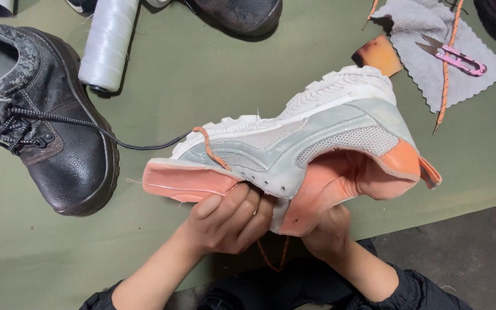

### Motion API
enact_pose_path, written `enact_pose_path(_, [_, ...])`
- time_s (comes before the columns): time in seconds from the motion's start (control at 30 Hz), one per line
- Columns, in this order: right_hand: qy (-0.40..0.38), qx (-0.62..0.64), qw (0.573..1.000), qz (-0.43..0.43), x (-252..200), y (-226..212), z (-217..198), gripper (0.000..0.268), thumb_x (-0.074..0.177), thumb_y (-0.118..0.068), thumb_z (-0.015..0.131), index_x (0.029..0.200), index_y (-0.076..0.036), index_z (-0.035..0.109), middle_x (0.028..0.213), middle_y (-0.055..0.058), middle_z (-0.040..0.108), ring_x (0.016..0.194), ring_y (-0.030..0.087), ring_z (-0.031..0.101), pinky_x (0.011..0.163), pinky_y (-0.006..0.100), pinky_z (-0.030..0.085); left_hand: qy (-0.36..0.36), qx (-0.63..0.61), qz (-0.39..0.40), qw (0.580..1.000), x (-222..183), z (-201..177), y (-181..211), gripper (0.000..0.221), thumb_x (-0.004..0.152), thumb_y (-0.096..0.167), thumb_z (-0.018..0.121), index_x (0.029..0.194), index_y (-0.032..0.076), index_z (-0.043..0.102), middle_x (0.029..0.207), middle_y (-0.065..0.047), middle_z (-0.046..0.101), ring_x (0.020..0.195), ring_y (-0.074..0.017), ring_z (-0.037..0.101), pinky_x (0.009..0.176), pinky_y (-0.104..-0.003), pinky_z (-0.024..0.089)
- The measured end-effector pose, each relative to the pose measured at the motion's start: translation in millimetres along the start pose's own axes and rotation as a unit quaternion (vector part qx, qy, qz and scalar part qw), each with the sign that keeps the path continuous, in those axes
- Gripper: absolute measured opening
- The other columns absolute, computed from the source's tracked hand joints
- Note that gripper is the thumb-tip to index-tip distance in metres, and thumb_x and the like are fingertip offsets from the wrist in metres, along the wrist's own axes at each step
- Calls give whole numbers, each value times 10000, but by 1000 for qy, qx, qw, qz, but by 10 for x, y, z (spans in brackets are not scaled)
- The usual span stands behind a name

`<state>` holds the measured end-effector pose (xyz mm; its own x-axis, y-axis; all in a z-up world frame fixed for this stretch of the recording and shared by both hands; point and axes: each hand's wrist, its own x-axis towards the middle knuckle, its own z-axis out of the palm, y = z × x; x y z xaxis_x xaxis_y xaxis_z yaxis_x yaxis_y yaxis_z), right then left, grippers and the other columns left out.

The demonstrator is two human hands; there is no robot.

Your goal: Hand-sewing a sneaker using an awl and thread to repair or assemble it.

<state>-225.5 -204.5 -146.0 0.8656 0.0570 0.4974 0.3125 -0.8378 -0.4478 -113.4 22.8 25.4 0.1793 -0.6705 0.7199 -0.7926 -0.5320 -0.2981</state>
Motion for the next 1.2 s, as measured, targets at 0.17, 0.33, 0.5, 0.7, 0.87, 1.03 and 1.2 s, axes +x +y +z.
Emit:
enact_pose_path(0.17, [-13, 4, 995, 98, -19, -70, -5, 263, 867, -390, 686, 860, -128, 705, 724, 84, 665, 683, 357, 637, 533, 485, 413, -45, 28, -51, 997, 76, -69, 104, 250, 1048, 168, 452, 958, 196, 683, 919, 47, 696, 876, -96, 724, 730, -224, 284])
enact_pose_path(0.33, [23, 8, 998, 65, 173, -189, -99, 157, 904, -221, 641, 801, -102, 646, 719, 66, 583, 644, 317, 537, 533, 437, 376, -69, -9, -91, 993, 75, -72, 156, 282, 1071, 137, 414, 1015, 144, 690, 954, 24, 720, 923, -136, 739, 737, -243, 307])
enact_pose_path(0.5, [28, 109, 988, 107, 359, -425, -294, 165, 917, -119, 688, 788, -66, 601, 658, 43, 538, 575, 216, 455, 532, 341, 377, -66, -154, -139, 976, 65, -65, 124, 353, 1084, 95, 330, 1048, 47, 678, 947, -27, 689, 869, -178, 655, 711, -303, 265])
enact_pose_path(0.7, [-180, 562, 678, 439, 857, -611, -758, 371, 843, 45, 474, 522, -91, 346, 380, 39, 247, 300, 133, 207, 300, 281, 130, -40, -177, -135, 974, 122, -105, 90, 270, 1063, 63, 425, 960, 47, 674, 892, -19, 634, 813, -178, 629, 702, -310, 244])
enact_pose_path(0.87, [-237, 502, 722, 413, 604, -402, -705, 296, 880, -109, 487, 597, -39, 538, 375, 21, 293, 293, 114, 255, 303, 272, 171, -33, -199, -108, 973, 57, -112, 106, 261, 1051, 46, 396, 861, 70, 573, 826, -35, 541, 751, -195, 564, 662, -332, 178])
enact_pose_path(1.03, [-205, 428, 809, 347, 456, -296, -624, 254, 869, -95, 539, 619, -53, 537, 420, 25, 337, 353, 130, 283, 348, 289, 203, -37, -188, -89, 977, 96, -142, 88, 332, 1050, 28, 347, 788, 100, 537, 797, -43, 527, 749, -199, 604, 641, -345, 160])
enact_pose_path(1.2, [-152, 302, 911, 238, 360, -218, -555, 219, 853, -76, 618, 651, -74, 535, 490, 29, 403, 444, 152, 325, 416, 313, 252, -26, -186, -57, 981, 127, -170, 59, 307, 1063, 49, 392, 838, 89, 598, 824, -45, 597, 777, -187, 630, 668, -303, 206])
